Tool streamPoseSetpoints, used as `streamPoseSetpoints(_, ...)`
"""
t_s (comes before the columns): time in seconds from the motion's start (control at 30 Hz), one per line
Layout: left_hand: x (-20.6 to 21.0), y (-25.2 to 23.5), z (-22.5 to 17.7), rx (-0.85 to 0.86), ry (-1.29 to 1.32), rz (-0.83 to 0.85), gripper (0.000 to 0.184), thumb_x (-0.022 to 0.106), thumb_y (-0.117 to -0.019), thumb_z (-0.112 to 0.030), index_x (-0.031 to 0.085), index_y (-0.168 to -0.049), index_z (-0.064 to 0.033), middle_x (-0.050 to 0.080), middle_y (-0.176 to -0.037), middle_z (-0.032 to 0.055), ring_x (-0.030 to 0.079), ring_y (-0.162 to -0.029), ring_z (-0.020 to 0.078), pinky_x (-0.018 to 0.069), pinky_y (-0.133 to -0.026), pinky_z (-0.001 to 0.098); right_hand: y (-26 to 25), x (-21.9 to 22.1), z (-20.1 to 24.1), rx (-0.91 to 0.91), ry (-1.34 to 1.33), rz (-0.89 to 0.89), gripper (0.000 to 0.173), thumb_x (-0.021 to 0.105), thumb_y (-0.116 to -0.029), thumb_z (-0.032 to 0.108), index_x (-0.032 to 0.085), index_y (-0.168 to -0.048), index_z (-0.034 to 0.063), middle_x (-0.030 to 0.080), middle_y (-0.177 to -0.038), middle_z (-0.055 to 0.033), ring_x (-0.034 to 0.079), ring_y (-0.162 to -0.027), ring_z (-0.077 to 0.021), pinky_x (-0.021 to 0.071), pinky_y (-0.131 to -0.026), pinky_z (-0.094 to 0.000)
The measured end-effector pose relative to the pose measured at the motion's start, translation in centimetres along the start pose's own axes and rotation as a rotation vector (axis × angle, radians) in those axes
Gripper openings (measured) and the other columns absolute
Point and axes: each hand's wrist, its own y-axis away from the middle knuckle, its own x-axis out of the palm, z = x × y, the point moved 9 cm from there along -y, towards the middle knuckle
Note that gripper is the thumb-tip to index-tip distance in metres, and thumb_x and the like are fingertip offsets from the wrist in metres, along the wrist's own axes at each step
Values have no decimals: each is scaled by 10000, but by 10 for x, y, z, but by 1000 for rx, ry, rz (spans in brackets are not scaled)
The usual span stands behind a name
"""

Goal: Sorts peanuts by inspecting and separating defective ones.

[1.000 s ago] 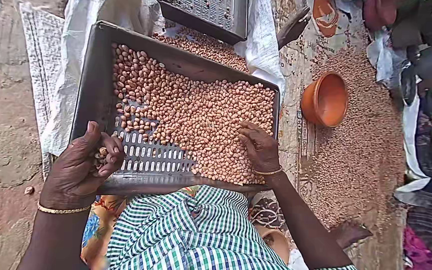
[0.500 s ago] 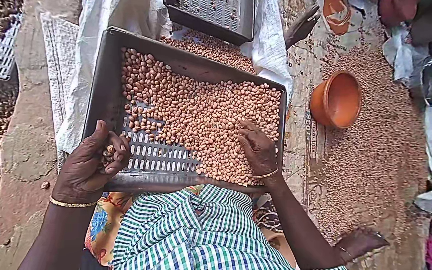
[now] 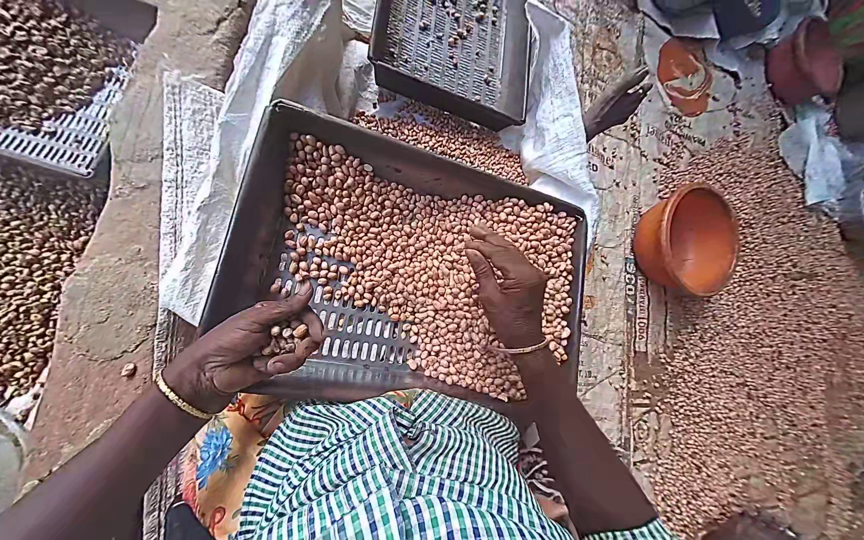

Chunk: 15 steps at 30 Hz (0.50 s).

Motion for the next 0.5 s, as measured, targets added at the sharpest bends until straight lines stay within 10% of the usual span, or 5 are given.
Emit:
streamPoseSetpoints(0.13, 2, -1, -8, 75, 178, 69, 617, 246, -1117, -344, 658, -757, -58, 626, -656, 7, 570, -485, -25, 441, -440, 68, -6, 5, -54, 42, 155, 184, 180, 637, -949, -18, 716, -1057, -138, 667, -1263, -296, 642, -1211, -445, 494, -1048, -501)
streamPoseSetpoints(0.27, -2, 3, -10, 124, 289, 37, 644, 223, -1121, -385, 659, -819, -19, 631, -680, 41, 592, -497, 5, 460, -442, 81, -11, -5, -28, 73, -306, -125, 112, 660, -952, 23, 702, -965, -81, 714, -1143, -117, 670, -1101, -65, 533, -958, -197)
streamPoseSetpoints(0.4, 6, -5, 1, -13, 27, 38, 659, 129, -1121, -360, 696, -1036, -35, 723, -761, 55, 636, -537, 4, 491, -483, 84, 2, 39, 68, -141, -419, 74, 215, 707, -899, 39, 746, -1037, -121, 732, -1146, -244, 714, -1127, -283, 549, -987, -322)
streamPoseSetpoints(0.5, 4, 0, -1, -7, 172, 56, 597, 221, -1122, -316, 684, -882, -27, 631, -693, 9, 575, -508, -25, 452, -462, 62, 5, 6, 10, -20, -191, -27, 184, 634, -957, 8, 738, -1041, -119, 711, -1197, -249, 696, -1153, -287, 521, -1024, -325)
